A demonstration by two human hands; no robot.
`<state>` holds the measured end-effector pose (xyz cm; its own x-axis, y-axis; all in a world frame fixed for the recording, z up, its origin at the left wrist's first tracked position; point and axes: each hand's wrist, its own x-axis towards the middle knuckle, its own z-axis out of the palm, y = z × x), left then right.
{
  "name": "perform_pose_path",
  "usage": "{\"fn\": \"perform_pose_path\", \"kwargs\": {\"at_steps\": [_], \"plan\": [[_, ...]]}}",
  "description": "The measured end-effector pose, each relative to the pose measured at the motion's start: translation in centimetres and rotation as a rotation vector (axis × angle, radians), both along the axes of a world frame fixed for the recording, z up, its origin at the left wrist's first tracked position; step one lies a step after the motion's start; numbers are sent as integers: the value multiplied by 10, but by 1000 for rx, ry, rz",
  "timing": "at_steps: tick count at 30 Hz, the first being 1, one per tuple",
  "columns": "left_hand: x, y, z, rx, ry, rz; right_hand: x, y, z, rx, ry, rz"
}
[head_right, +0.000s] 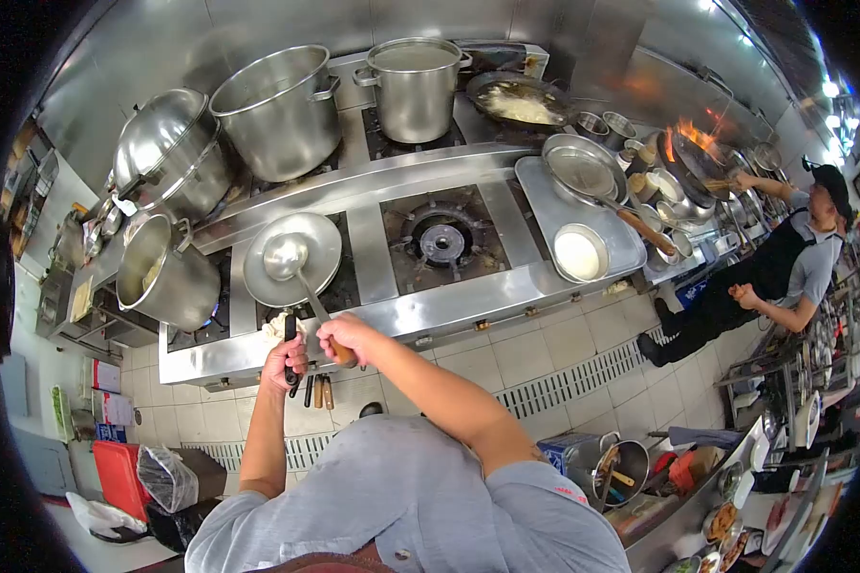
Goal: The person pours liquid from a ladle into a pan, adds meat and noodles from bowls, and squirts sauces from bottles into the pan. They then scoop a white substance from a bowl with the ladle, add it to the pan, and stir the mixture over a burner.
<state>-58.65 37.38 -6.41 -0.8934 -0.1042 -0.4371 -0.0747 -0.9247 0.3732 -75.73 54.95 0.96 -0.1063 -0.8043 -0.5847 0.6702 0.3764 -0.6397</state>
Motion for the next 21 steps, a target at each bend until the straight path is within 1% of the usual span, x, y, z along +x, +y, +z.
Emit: {"fn": "perform_pose_path", "kwargs": {"at_steps": [2, 4, 5, 6, 8, 11, 14, 17, 18, 20, 21], "plan": [[0, 14, 6, -46, 39, 7, -25, 22, 4, 18, 200, 186], [3, 28, 11, -64, 46, 31, -37, 47, 0, 63, 441, 242], [6, 39, 17, -119, 37, 37, -40, 61, 6, 87, 559, 272], [12, 50, 24, -173, 28, 44, -44, 78, 11, 133, 733, 325], [19, 70, 38, -265, -17, 88, -40, 118, 39, 130, 936, 358], [30, 102, 80, -309, -29, 107, -35, 169, 81, 28, 855, 270], [34, 119, 130, -250, 31, 139, -51, 187, 121, 3, 768, 209], [32, 116, 163, -213, 117, 152, -72, 172, 187, -138, 775, 66], [30, 111, 173, -198, 159, 154, -85, 162, 204, -198, 809, 47], [24, 98, 193, -189, 200, 165, -107, 131, 247, -291, 981, -36], [21, 89, 195, -182, 212, 151, -119, 114, 264, -281, 998, -80]]}}
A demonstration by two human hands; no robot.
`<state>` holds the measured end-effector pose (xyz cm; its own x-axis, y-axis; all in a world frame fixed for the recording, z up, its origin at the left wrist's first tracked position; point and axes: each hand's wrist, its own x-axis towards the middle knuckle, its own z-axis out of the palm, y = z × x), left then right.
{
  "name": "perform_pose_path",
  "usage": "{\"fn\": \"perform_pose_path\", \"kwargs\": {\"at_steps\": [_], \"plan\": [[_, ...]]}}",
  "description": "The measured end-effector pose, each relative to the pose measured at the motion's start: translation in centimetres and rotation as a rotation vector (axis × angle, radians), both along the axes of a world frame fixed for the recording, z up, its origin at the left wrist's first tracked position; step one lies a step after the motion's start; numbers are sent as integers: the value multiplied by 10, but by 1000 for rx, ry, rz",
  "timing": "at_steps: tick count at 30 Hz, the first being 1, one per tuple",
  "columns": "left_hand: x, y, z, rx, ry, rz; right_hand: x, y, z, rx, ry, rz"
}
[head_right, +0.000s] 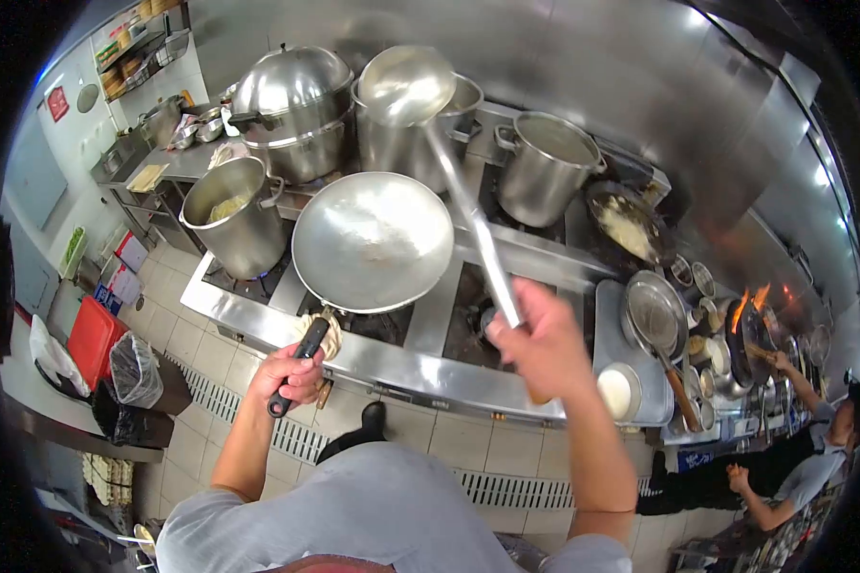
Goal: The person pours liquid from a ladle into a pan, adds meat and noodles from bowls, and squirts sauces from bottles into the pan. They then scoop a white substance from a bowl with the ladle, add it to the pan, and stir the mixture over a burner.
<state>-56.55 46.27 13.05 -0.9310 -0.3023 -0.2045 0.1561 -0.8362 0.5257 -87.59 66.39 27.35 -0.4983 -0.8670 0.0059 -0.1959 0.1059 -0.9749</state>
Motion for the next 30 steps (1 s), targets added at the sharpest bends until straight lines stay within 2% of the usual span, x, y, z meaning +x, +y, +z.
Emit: {"fn": "perform_pose_path", "kwargs": {"at_steps": [3, 4, 9, 15, 20, 26, 28, 30], "plan": [[-11, -33, 7, -4, 11, -18, -34, -64, 56, 25, 189, 23], [-14, -45, 9, -41, 2, -56, -41, -89, 72, 83, 247, -36], [-29, -103, 12, -34, 37, -95, -97, -216, 110, 287, 470, -27], [-40, -158, 15, -24, 12, -122, -146, -331, 110, 433, 578, -10], [-50, -176, 14, -25, -26, -87, -182, -385, 96, 518, 677, -30], [-64, -174, 23, 18, -65, -34, -229, -419, 83, 665, 931, 130], [-68, -174, 25, 26, -63, -48, -244, -434, 82, 696, 1178, 421], [-71, -173, 27, 39, -67, -54, -252, -436, 81, 720, 1023, 405]]}}
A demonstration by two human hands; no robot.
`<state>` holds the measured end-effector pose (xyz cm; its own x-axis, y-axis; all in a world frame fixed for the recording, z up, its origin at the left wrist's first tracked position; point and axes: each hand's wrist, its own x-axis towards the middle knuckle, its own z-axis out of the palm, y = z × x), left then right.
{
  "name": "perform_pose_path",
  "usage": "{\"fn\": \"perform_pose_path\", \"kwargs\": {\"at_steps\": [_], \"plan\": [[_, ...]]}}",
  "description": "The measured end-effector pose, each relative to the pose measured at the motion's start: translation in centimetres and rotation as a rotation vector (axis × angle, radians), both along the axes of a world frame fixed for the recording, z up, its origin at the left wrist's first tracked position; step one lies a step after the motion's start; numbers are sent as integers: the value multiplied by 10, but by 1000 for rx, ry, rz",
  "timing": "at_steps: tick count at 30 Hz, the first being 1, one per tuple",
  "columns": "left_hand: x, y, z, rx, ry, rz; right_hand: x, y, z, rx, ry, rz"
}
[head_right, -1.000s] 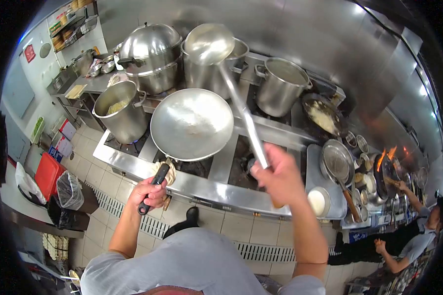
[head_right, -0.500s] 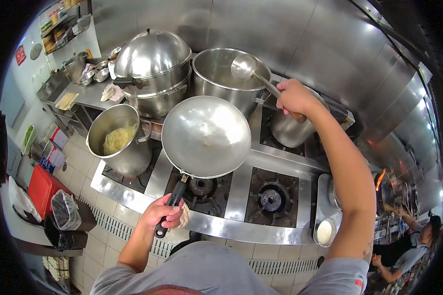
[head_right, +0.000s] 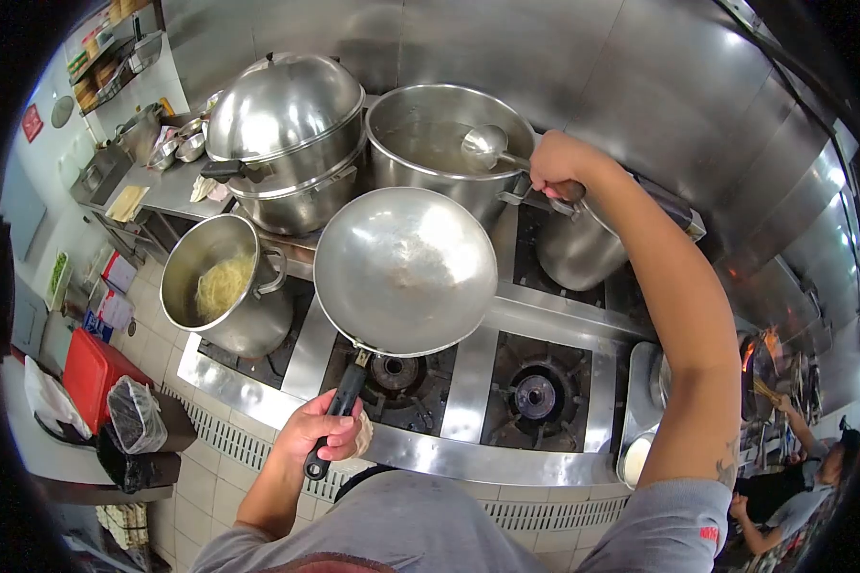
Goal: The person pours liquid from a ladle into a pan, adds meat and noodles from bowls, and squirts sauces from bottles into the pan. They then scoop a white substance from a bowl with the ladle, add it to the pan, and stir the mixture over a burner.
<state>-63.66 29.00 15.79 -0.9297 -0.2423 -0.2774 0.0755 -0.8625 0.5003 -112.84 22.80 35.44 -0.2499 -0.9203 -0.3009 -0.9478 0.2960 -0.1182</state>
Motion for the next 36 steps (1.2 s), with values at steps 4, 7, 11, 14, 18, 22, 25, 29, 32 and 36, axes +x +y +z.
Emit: {"fn": "perform_pose_path", "kwargs": {"at_steps": [4, 7, 11, 14, 18, 22, 25, 29, 32, 36], "plan": [[-7, 4, 4, -23, 19, 0, 13, 0, 14, -93, -526, -533], [-10, 7, 3, -21, 38, -7, 9, -4, 20, -80, -755, -666], [-14, 10, 6, 5, 23, -17, -1, 7, 28, -77, -1015, -735], [-16, 10, 9, 26, 34, -19, -3, 17, 34, -112, -1126, -749], [-20, 13, 8, 67, 73, -18, -3, 32, 43, -157, -1227, -773], [-26, 16, 16, 110, 101, 4, 10, 48, 57, -175, -1172, -718], [-27, 18, 16, 100, 103, 6, 22, 61, 70, -193, -1090, -676], [-32, 24, 20, 85, 98, 27, 28, 83, 85, -189, -1099, -626], [-35, 30, 24, 90, 100, 47, 33, 102, 95, -214, -1093, -603], [-37, 33, 25, 66, 165, 42, 38, 131, 108, -207, -1119, -510]]}}
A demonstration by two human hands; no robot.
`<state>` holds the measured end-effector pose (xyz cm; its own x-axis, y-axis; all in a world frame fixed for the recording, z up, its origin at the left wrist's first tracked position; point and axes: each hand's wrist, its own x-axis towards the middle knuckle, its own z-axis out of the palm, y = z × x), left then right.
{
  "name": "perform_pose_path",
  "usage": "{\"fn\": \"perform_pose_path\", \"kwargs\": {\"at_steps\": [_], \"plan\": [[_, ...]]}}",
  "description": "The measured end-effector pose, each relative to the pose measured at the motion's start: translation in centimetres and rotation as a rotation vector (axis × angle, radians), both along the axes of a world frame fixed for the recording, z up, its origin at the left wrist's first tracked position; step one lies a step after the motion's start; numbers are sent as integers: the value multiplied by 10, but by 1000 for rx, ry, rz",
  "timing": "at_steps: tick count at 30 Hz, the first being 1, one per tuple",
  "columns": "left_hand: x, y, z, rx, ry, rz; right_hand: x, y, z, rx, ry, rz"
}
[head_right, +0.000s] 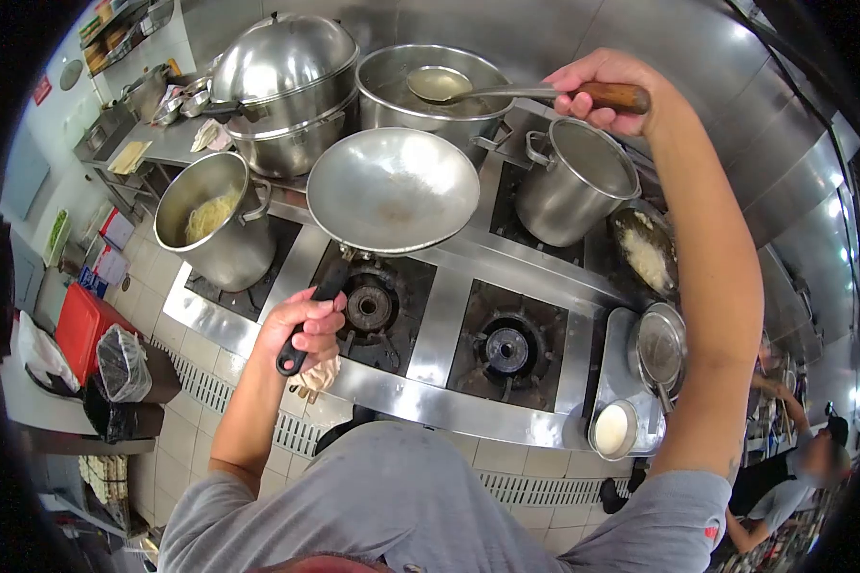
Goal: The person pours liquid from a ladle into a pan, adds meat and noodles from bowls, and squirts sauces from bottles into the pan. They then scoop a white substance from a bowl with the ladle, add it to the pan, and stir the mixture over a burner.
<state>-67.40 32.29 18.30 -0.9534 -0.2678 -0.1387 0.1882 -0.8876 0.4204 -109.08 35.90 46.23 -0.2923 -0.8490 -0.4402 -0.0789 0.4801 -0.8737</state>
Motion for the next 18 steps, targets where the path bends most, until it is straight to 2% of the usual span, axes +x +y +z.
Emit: {"fn": "perform_pose_path", "kwargs": {"at_steps": [10, 18], "plan": [[-5, 3, 1, 27, 101, -70, 40, 90, 14, -118, -27, 138], [6, 16, 9, 41, 112, -71, 78, 140, -14, -20, 38, 192]]}}
